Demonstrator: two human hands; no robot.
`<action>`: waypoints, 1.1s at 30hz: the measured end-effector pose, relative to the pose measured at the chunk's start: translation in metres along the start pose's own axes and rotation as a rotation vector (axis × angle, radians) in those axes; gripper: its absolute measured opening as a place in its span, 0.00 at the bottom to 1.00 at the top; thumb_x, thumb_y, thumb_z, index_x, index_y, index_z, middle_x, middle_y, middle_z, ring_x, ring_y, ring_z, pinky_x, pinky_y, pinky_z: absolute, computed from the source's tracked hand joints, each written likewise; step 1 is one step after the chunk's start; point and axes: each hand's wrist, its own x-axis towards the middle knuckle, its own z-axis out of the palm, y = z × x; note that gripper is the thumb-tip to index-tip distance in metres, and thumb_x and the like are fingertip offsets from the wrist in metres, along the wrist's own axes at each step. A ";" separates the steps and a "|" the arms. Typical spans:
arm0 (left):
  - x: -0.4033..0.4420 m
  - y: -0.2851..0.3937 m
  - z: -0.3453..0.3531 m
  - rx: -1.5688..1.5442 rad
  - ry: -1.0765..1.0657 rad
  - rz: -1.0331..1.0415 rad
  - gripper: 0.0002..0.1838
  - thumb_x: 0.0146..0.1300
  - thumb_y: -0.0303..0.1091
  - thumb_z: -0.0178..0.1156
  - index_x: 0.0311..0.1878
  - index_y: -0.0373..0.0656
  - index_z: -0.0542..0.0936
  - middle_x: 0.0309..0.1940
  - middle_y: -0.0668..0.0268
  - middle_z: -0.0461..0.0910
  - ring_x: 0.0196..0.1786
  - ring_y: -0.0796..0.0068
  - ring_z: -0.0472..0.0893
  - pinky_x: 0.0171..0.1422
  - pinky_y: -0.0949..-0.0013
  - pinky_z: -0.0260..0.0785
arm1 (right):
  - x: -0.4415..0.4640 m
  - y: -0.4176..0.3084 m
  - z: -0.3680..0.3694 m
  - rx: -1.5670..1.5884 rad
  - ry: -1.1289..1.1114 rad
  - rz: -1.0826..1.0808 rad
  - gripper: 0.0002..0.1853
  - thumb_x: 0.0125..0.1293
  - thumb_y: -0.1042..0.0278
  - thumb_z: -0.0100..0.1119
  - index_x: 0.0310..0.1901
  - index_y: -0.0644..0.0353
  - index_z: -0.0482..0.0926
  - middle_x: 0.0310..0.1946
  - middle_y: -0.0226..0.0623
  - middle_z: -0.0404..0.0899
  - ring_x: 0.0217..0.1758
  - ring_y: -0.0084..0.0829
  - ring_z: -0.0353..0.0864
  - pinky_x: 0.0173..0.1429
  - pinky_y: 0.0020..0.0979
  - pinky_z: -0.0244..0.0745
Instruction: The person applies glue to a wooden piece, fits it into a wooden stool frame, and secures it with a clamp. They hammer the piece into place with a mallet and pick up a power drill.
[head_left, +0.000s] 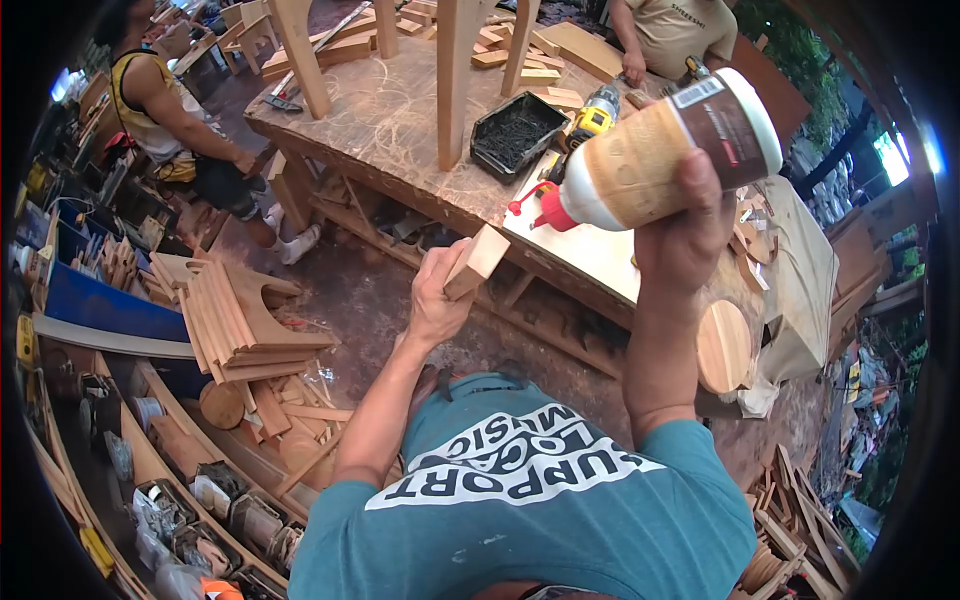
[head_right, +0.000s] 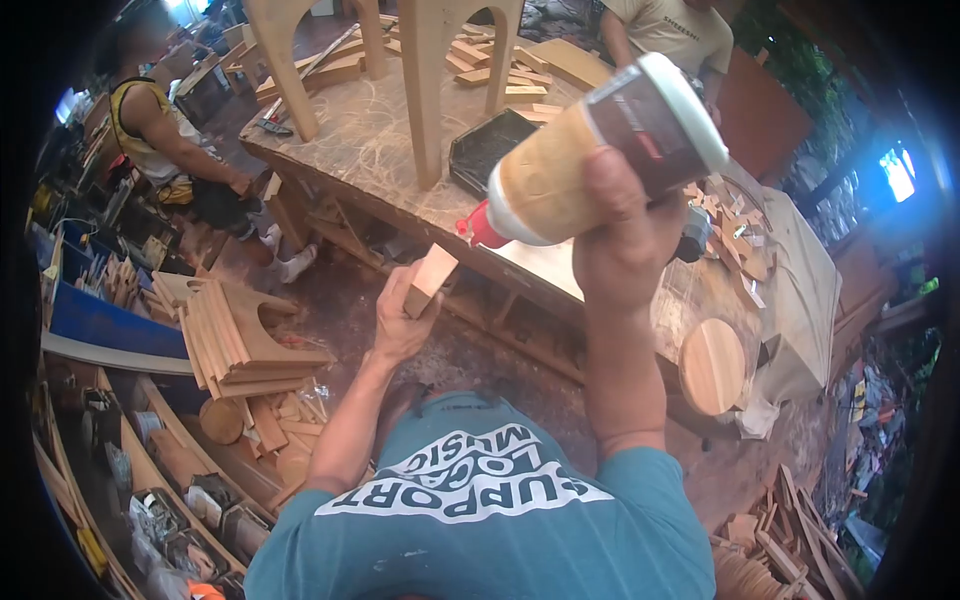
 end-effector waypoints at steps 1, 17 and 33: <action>0.000 0.000 0.001 0.055 0.014 0.053 0.32 0.49 0.19 0.68 0.62 0.41 0.74 0.43 0.53 0.76 0.42 0.53 0.80 0.46 0.59 0.73 | -0.003 -0.002 0.004 -0.021 -0.027 -0.017 0.26 0.66 0.66 0.63 0.61 0.69 0.69 0.53 0.48 0.79 0.56 0.40 0.82 0.64 0.41 0.77; 0.016 0.008 0.003 0.220 0.160 0.265 0.41 0.39 0.13 0.63 0.65 0.43 0.72 0.45 0.54 0.71 0.46 0.53 0.74 0.50 0.56 0.71 | -0.016 -0.016 0.018 -0.077 -0.091 -0.018 0.31 0.59 0.69 0.71 0.62 0.68 0.69 0.52 0.44 0.80 0.53 0.35 0.82 0.61 0.37 0.76; 0.023 0.004 -0.003 0.351 0.122 0.185 0.39 0.41 0.20 0.68 0.64 0.47 0.75 0.45 0.57 0.71 0.46 0.55 0.74 0.50 0.56 0.68 | -0.030 -0.024 0.025 -0.375 -0.099 -0.029 0.39 0.47 0.68 0.82 0.60 0.69 0.73 0.52 0.41 0.81 0.53 0.32 0.82 0.57 0.32 0.79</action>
